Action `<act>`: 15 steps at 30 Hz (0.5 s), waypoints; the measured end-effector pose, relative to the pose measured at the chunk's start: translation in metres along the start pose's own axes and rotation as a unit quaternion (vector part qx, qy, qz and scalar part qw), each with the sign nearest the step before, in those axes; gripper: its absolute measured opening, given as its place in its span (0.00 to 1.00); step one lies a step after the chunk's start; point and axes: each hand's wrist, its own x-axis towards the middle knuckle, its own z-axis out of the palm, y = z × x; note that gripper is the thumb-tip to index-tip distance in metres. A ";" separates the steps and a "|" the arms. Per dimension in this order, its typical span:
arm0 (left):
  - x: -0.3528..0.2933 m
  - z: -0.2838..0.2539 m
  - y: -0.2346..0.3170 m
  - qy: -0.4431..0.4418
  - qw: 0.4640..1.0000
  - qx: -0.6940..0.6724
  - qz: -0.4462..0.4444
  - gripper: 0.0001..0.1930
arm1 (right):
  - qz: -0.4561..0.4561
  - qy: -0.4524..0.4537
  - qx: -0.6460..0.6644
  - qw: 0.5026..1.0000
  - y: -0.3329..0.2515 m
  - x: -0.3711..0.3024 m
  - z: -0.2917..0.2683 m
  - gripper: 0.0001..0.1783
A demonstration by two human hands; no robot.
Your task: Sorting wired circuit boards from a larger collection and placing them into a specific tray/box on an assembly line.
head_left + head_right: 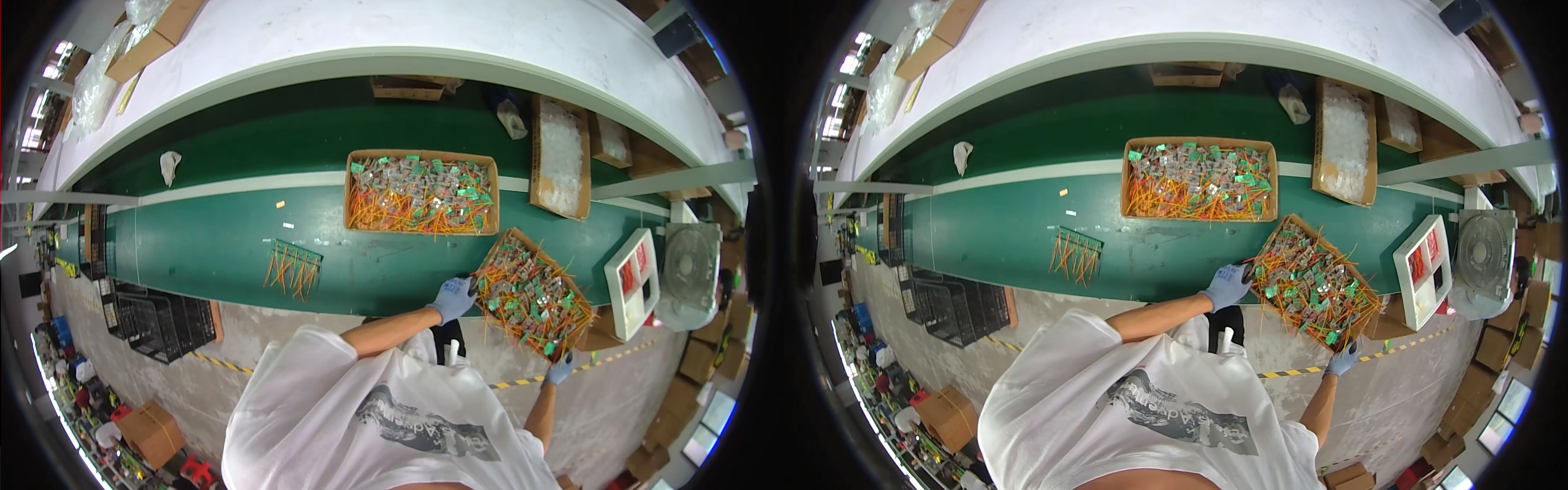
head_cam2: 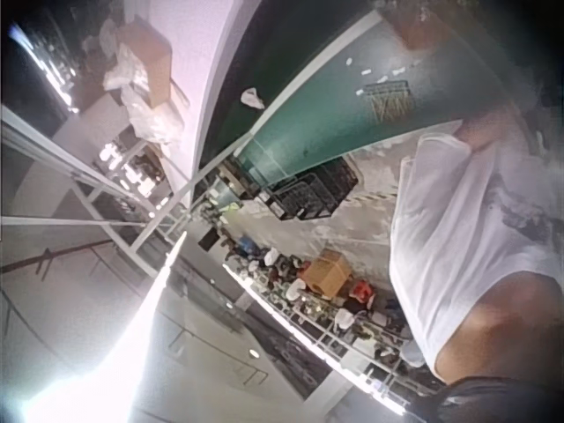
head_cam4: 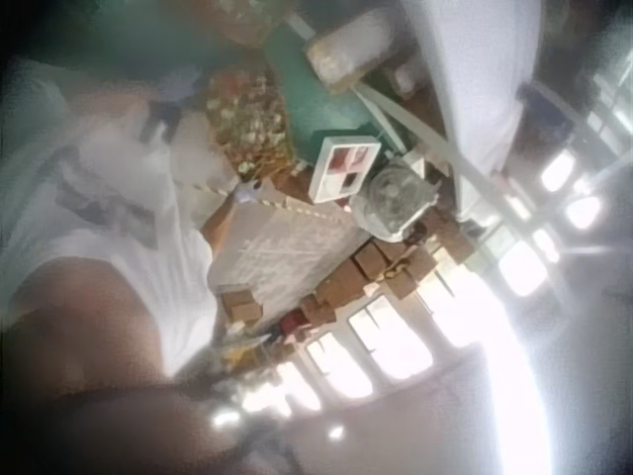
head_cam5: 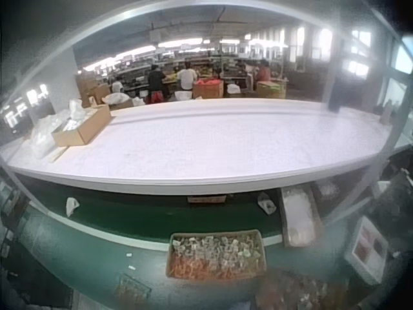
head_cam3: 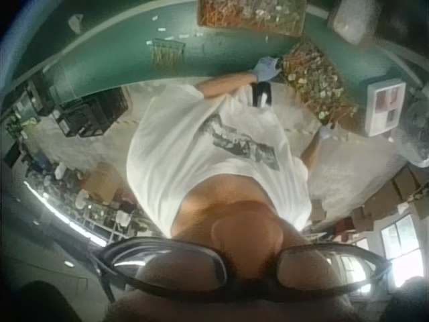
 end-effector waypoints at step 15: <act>-0.152 -0.193 -0.195 0.431 0.850 0.102 -0.285 0.24 | -0.057 -0.453 -0.439 0.774 -0.003 0.002 0.075 0.18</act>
